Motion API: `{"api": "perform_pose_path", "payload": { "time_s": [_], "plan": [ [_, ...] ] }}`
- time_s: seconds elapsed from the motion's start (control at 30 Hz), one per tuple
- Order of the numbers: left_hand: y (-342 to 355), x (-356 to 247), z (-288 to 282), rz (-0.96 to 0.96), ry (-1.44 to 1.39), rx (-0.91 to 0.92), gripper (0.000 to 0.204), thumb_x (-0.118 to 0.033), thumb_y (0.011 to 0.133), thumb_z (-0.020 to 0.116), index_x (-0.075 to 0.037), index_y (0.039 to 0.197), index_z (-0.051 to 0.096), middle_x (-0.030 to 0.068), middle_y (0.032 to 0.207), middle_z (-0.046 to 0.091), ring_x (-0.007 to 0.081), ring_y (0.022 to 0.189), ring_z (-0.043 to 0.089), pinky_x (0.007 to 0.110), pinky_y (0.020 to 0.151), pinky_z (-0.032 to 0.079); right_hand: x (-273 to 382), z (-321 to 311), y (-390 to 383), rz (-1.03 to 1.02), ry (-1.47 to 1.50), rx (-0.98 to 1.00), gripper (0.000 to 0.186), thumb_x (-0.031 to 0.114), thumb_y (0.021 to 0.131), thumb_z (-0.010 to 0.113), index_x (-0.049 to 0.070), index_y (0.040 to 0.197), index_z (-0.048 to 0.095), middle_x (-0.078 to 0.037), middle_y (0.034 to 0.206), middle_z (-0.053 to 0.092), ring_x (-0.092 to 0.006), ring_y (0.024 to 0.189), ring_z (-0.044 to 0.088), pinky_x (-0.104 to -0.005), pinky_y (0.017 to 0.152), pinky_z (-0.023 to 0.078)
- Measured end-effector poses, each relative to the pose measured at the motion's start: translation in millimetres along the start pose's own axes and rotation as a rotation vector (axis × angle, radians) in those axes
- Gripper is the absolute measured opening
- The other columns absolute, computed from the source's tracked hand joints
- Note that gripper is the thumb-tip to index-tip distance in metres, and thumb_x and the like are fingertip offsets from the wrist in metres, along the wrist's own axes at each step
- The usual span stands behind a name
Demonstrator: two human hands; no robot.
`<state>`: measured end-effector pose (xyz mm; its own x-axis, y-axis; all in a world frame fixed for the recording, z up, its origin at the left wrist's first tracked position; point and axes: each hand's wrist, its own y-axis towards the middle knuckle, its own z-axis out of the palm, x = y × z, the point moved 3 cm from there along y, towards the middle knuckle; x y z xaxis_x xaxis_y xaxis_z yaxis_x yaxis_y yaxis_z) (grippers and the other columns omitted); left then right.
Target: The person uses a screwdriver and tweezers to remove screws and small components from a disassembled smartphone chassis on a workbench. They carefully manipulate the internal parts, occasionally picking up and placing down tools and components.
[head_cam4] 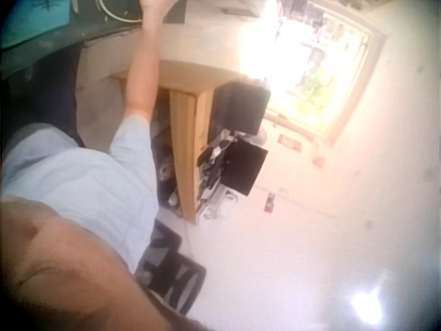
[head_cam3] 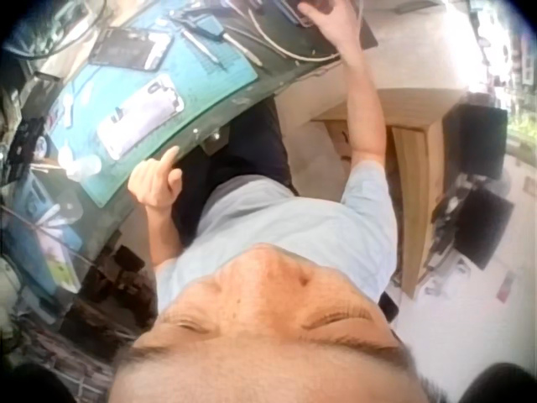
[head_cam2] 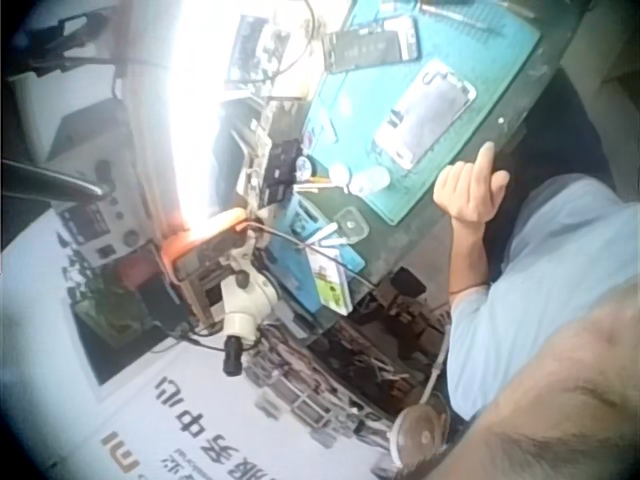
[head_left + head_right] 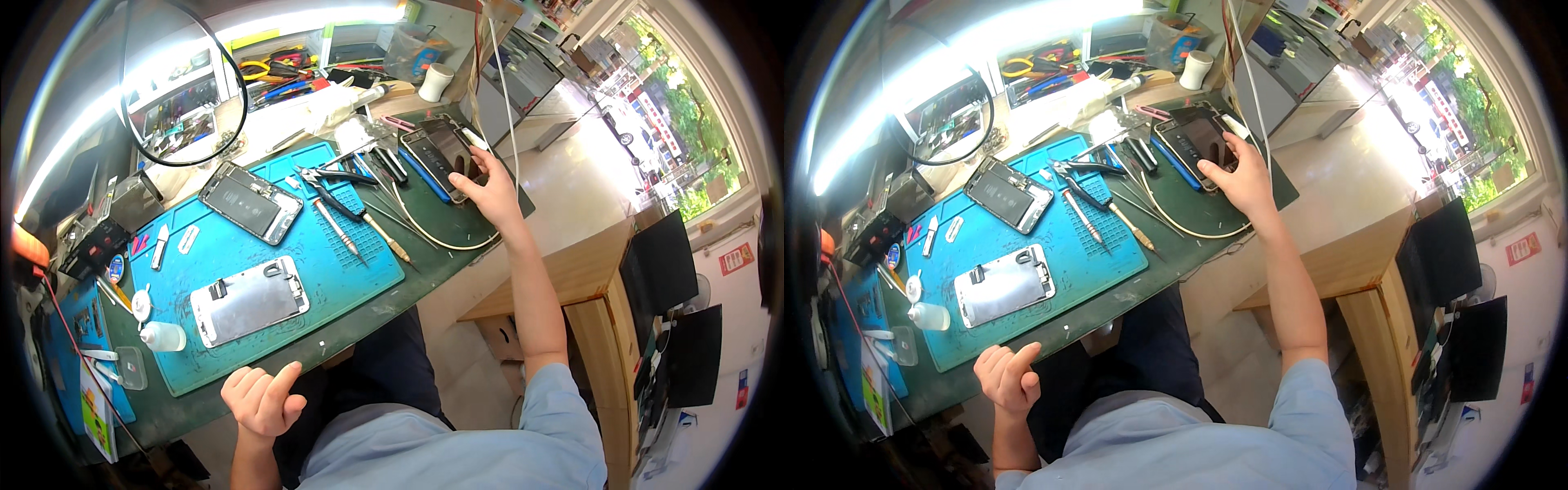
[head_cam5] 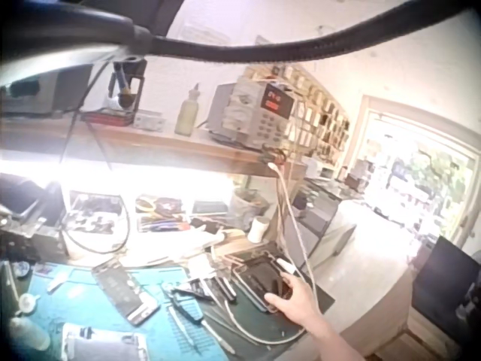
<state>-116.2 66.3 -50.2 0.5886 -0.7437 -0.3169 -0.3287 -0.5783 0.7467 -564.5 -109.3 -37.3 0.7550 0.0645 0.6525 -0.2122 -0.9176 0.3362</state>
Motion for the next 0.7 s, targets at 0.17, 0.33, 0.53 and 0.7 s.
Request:
{"api": "perform_pose_path", "payload": {
  "time_s": [0.17, 0.33, 0.53, 0.7],
  "plan": [
    [-0.9, 2.5, 3.8, 0.023, -0.017, -0.048, 0.05, -0.042, 0.113, 0.05, -0.002, 0.097, 0.075, -0.002, 0.056, 0.041, 0.0153, 0.045, 0.039, 0.032, 0.047, 0.027, 6.9, 9.3, -4.4, -0.053, -0.281, -0.011, 0.084, 0.05, 0.079, 0.085, 0.0, 0.142, 0.06, -0.024, 0.133, 0.066, -0.0387, 0.124, 0.062, -0.0469, 0.108, 0.047],
    [0.7, 1.4, 3.1, 0.028, -0.009, -0.04, 0.049, -0.042, 0.112, 0.05, -0.002, 0.098, 0.075, -0.0019, 0.056, 0.041, 0.0153, 0.045, 0.039, 0.032, 0.046, 0.027, 12.8, 9.9, -7.0, -0.12, -0.363, -0.013, 0.075, 0.045, 0.083, 0.084, 0.001, 0.14, 0.062, -0.02, 0.133, 0.067, -0.0376, 0.126, 0.061, -0.0466, 0.109, 0.046],
    [-1.1, 2.0, 2.7, 0.021, -0.001, -0.043, 0.048, -0.042, 0.112, 0.052, -0.003, 0.098, 0.075, -0.0019, 0.056, 0.042, 0.0155, 0.045, 0.04, 0.032, 0.047, 0.027, 54.2, 24.6, -9.5, -0.271, -0.276, -0.018, 0.046, 0.032, 0.086, 0.081, 0.01, 0.125, 0.072, -0.01, 0.12, 0.071, -0.0326, 0.111, 0.064, -0.0465, 0.101, 0.048],
    [1.7, 2.0, 2.4, 0.02, 0.01, -0.032, 0.045, -0.041, 0.111, 0.054, -0.003, 0.098, 0.075, -0.0021, 0.056, 0.042, 0.0157, 0.045, 0.041, 0.032, 0.047, 0.028, 87.7, 79.7, 46.0, -0.537, -0.247, 0.069, 0.053, 0.027, 0.089, 0.078, 0.006, 0.136, 0.064, -0.015, 0.132, 0.068, -0.035, 0.125, 0.06, -0.0438, 0.109, 0.047]
  ]
}}
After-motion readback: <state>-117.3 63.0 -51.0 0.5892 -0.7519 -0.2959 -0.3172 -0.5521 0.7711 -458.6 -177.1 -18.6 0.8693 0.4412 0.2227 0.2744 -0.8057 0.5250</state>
